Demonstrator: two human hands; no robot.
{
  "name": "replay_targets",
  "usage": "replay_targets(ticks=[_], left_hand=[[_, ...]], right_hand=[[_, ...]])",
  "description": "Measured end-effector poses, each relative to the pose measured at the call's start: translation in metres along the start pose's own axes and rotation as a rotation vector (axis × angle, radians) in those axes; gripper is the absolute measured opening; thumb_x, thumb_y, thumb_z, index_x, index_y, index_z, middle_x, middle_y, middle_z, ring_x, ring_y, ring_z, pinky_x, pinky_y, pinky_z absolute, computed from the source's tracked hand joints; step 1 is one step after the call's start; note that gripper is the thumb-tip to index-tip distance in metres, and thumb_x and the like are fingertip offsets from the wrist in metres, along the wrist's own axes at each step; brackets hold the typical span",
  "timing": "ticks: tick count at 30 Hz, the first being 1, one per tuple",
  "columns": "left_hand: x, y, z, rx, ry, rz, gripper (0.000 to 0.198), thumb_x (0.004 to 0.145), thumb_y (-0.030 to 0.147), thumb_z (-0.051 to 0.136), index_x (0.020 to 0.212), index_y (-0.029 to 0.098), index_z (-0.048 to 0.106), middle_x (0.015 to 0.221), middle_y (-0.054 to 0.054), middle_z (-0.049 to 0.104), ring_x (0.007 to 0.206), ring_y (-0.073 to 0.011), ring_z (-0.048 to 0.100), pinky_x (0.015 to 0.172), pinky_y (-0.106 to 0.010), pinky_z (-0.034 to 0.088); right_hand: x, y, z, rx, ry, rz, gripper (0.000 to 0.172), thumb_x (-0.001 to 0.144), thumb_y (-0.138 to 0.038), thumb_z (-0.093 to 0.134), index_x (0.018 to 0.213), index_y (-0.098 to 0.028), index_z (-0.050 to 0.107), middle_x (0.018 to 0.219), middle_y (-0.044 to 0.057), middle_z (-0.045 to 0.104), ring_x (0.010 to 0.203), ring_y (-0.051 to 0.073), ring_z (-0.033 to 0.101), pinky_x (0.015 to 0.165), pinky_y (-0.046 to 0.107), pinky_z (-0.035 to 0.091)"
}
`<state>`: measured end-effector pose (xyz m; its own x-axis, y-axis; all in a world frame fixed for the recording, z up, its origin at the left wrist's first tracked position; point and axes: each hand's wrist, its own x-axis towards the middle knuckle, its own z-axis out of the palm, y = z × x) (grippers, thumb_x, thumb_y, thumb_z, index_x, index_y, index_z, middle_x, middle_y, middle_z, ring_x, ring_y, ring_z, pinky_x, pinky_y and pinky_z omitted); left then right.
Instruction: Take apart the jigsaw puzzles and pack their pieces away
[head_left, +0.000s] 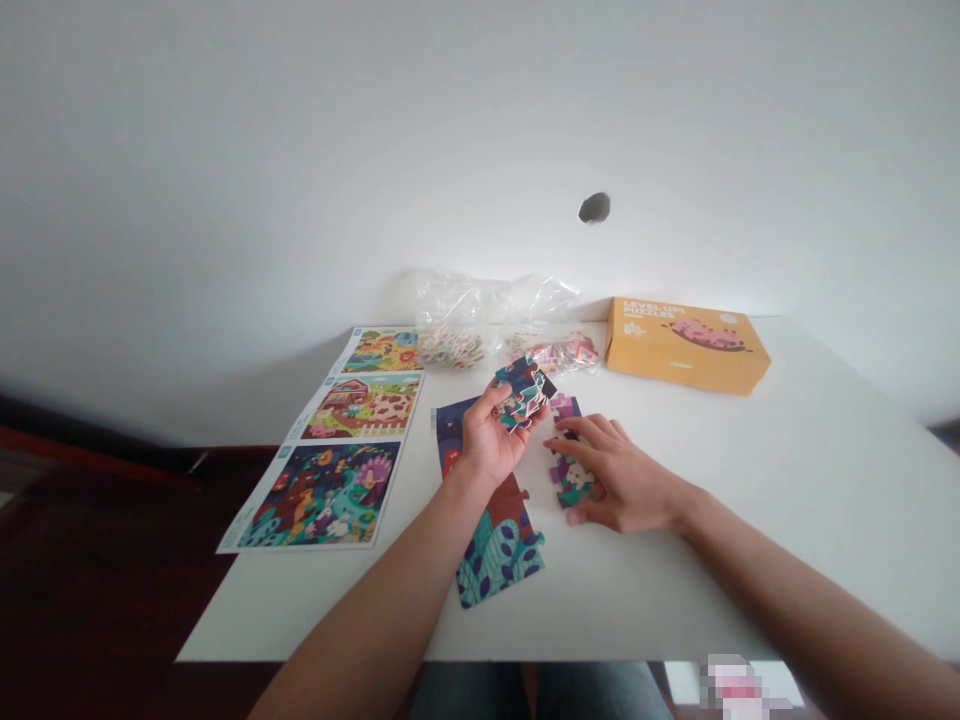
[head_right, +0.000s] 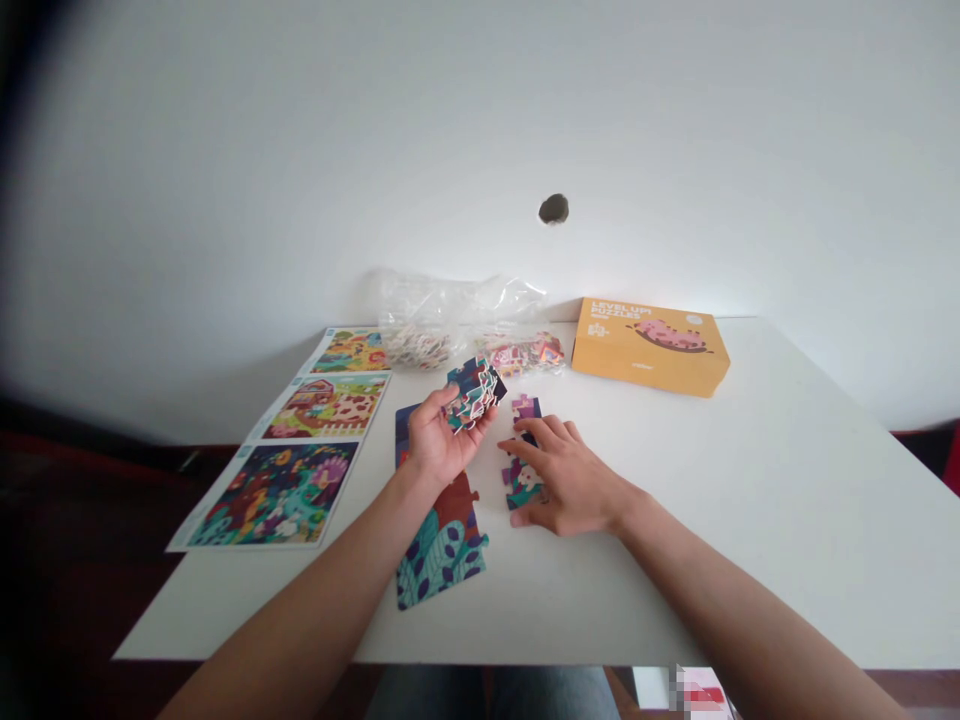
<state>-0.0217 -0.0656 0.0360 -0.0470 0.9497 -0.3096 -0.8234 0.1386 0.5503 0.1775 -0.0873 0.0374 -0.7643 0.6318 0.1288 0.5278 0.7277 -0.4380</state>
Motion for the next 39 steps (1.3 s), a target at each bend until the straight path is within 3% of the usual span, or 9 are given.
replay_targets(ticks=[2,13,20,26,33,39], left_hand=[[0.000,0.000,0.000,-0.012,-0.001,-0.006,0.023,0.071,0.019,0.068,0.093,0.015,0.063,0.080,-0.005,0.072,0.074,-0.0198,0.070,0.078,-0.038,0.060],[0.001,0.000,-0.002,-0.013,-0.006,-0.010,0.021,0.070,0.018,0.069,0.090,0.015,0.063,0.079,-0.005,0.072,0.070,-0.0190,0.069,0.076,-0.038,0.060],[0.002,0.000,-0.003,-0.005,-0.010,-0.012,0.023,0.069,0.019,0.070,0.091,0.016,0.063,0.079,-0.005,0.072,0.072,-0.0190,0.070,0.077,-0.037,0.060],[0.002,0.000,-0.004,-0.009,-0.028,-0.020,0.022,0.068,0.018,0.070,0.089,0.016,0.063,0.080,-0.004,0.072,0.071,-0.0186,0.069,0.076,-0.037,0.060],[0.002,0.000,-0.005,-0.007,-0.018,-0.028,0.023,0.069,0.018,0.069,0.091,0.016,0.064,0.078,-0.004,0.071,0.070,-0.0189,0.070,0.077,-0.038,0.060],[0.002,0.000,-0.003,-0.015,-0.011,-0.030,0.023,0.069,0.019,0.069,0.090,0.015,0.063,0.077,-0.004,0.071,0.070,-0.0189,0.070,0.076,-0.037,0.061]], right_hand=[[0.000,0.002,-0.002,-0.018,-0.032,-0.001,0.084,0.069,-0.058,0.075,0.140,-0.021,0.048,0.139,0.016,0.042,0.120,0.036,0.040,0.100,0.053,0.035],[0.000,0.007,-0.003,0.040,-0.019,0.029,0.091,0.064,-0.059,0.080,0.140,-0.021,0.047,0.122,0.014,0.049,0.113,0.031,0.042,0.101,0.048,0.037],[-0.001,0.011,-0.002,0.046,-0.012,0.033,0.076,0.062,-0.063,0.079,0.124,-0.022,0.060,0.117,0.012,0.050,0.110,0.030,0.044,0.099,0.047,0.038],[0.000,0.013,-0.003,0.049,-0.002,0.042,0.051,0.076,-0.050,0.074,0.118,-0.023,0.061,0.113,0.012,0.054,0.104,0.028,0.048,0.094,0.046,0.040],[-0.001,0.020,0.000,0.066,0.056,0.071,0.053,0.077,-0.042,0.075,0.121,-0.021,0.054,0.108,0.010,0.055,0.103,0.028,0.050,0.096,0.047,0.038],[0.000,0.014,-0.001,0.181,0.091,0.119,0.048,0.080,-0.028,0.070,0.123,-0.023,0.050,0.113,0.010,0.050,0.101,0.024,0.053,0.091,0.040,0.045]])
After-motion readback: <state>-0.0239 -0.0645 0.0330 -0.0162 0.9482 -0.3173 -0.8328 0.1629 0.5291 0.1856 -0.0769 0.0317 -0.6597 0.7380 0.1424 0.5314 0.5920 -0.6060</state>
